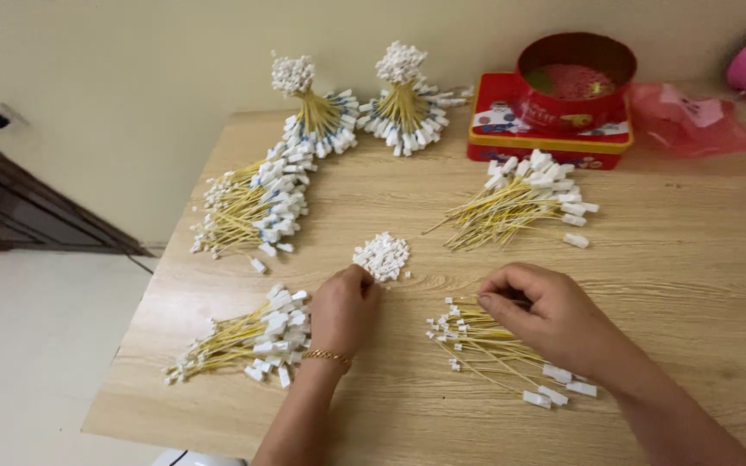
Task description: Assembling small white plastic caps onto thin yellow rods at a workbench.
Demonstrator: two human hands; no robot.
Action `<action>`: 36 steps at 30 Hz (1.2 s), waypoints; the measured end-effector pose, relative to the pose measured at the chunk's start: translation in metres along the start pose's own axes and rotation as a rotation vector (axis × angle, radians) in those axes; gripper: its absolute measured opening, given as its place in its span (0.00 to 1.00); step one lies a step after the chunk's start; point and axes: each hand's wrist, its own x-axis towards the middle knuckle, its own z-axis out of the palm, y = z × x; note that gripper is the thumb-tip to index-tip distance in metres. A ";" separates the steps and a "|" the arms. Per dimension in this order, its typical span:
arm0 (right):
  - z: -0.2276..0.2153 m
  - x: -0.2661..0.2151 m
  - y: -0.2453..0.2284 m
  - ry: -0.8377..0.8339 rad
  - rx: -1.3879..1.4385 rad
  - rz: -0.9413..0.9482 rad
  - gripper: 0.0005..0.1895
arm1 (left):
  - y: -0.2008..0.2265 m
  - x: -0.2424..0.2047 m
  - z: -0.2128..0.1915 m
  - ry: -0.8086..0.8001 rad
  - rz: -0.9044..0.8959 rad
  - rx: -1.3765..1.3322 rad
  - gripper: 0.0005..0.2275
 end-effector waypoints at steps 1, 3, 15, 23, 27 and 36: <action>0.000 0.000 -0.002 0.009 0.000 0.000 0.09 | 0.008 -0.003 -0.006 -0.001 0.009 -0.002 0.06; 0.001 0.002 -0.005 -0.017 0.059 -0.012 0.08 | 0.023 -0.007 -0.018 -0.073 -0.119 -0.256 0.04; 0.006 0.014 0.016 0.058 0.216 -0.103 0.08 | 0.081 -0.021 0.021 -0.406 -0.377 -1.806 0.08; -0.038 0.041 -0.024 0.146 0.172 -0.169 0.07 | 0.103 0.033 0.024 -0.363 -0.211 -1.665 0.10; -0.044 0.044 -0.024 0.184 0.130 -0.075 0.08 | 0.102 0.035 0.028 -0.253 -0.137 -1.474 0.11; -0.034 0.042 -0.017 0.098 0.113 -0.084 0.08 | 0.089 0.028 0.039 -0.336 -0.131 -1.517 0.13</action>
